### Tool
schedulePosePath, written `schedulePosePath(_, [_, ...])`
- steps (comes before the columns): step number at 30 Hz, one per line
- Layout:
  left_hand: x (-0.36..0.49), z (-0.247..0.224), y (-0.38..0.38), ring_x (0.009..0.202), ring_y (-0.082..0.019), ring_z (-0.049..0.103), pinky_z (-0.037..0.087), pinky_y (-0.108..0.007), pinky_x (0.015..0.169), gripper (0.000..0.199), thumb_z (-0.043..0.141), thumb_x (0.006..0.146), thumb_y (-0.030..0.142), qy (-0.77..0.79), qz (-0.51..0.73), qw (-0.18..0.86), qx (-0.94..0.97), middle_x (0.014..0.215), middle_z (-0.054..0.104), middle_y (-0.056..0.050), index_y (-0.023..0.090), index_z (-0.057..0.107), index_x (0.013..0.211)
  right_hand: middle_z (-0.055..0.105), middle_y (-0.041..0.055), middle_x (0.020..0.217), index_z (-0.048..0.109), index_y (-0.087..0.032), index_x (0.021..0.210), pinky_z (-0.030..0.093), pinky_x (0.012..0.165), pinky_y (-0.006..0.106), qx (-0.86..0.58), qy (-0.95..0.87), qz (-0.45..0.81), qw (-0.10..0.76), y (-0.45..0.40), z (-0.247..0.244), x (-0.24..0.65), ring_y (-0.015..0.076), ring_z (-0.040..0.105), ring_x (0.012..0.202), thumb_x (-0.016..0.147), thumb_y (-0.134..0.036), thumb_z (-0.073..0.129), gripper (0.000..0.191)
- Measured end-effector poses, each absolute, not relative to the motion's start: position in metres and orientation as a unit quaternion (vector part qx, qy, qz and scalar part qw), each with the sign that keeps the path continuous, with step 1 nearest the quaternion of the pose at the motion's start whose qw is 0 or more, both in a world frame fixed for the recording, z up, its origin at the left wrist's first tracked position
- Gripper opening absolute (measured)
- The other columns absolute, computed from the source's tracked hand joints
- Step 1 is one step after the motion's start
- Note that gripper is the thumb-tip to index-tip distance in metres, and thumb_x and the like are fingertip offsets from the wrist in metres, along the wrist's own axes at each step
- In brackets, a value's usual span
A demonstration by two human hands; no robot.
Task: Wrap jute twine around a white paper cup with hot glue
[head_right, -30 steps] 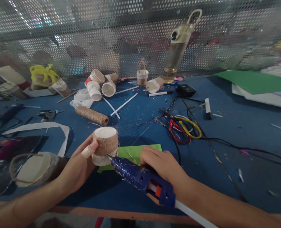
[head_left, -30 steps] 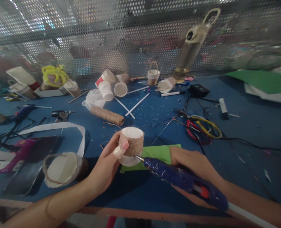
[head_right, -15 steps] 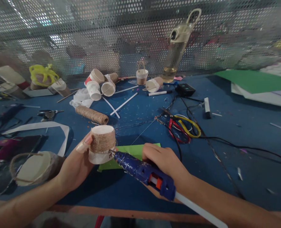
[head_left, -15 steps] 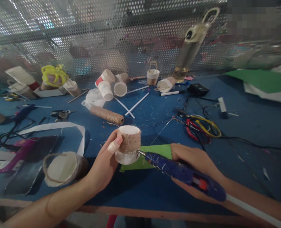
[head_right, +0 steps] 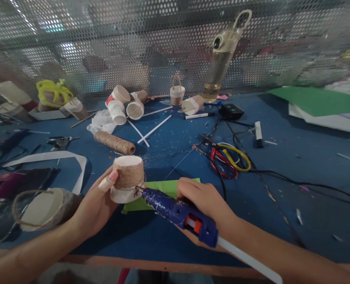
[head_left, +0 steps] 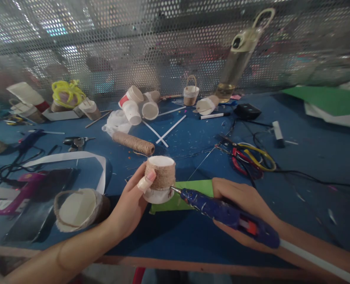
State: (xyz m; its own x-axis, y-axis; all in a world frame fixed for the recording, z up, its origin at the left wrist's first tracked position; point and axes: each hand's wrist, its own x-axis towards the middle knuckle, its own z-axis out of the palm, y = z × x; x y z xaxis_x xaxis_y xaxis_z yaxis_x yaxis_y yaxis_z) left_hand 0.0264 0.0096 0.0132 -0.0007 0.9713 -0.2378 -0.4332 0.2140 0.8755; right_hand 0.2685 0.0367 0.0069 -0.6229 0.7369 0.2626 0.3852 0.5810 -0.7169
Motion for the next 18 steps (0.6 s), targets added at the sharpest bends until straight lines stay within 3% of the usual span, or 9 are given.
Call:
schedulePosePath(9, [0.021,0.007,0.01,0.104,-0.021,0.064,0.05,-0.031,0.089,0.032,0.062,0.091,0.044,0.434,0.577,0.637,0.269,0.109,0.073,-0.003,0.025,0.071,0.116,0.04,-0.0056,0.065,0.038,-0.024,0.069,0.028,0.049,0.026,-0.348,-0.794,0.38,0.322,0.044,0.011,0.271,0.0113,0.038,0.053,0.079,-0.013,0.057,0.024])
schedulePosePath(13, [0.023,0.008,0.007,0.107,-0.024,0.064,0.048,-0.034,0.093,0.033,0.061,0.091,0.045,0.416,0.569,0.655,0.273,0.11,0.073,-0.004,0.026,0.072,0.115,0.05,-0.0058,0.064,0.053,-0.027,0.082,0.042,0.05,0.027,-0.418,-0.712,0.426,0.371,0.043,0.006,0.268,0.0128,0.048,0.052,0.082,-0.021,0.067,0.015])
schedulePosePath(16, [0.024,0.009,0.003,0.107,-0.026,0.064,0.048,-0.035,0.091,0.037,0.067,0.085,0.048,0.402,0.521,0.686,0.312,0.111,0.073,-0.005,0.026,0.073,0.114,0.063,-0.0051,0.074,0.057,-0.029,0.099,0.054,0.053,0.029,-0.473,-0.61,0.502,0.39,0.042,-0.001,0.262,0.0127,0.057,0.051,0.076,-0.031,0.078,0.031])
schedulePosePath(18, [0.024,0.009,0.0,0.107,-0.026,0.064,0.047,-0.033,0.089,0.04,0.071,0.081,0.049,0.39,0.477,0.704,0.352,0.112,0.073,-0.006,0.027,0.072,0.114,0.067,-0.004,0.08,0.058,-0.029,0.1,0.059,0.056,0.029,-0.462,-0.57,0.551,0.397,0.043,-0.006,0.258,0.0128,0.063,0.054,0.072,-0.032,0.082,0.037])
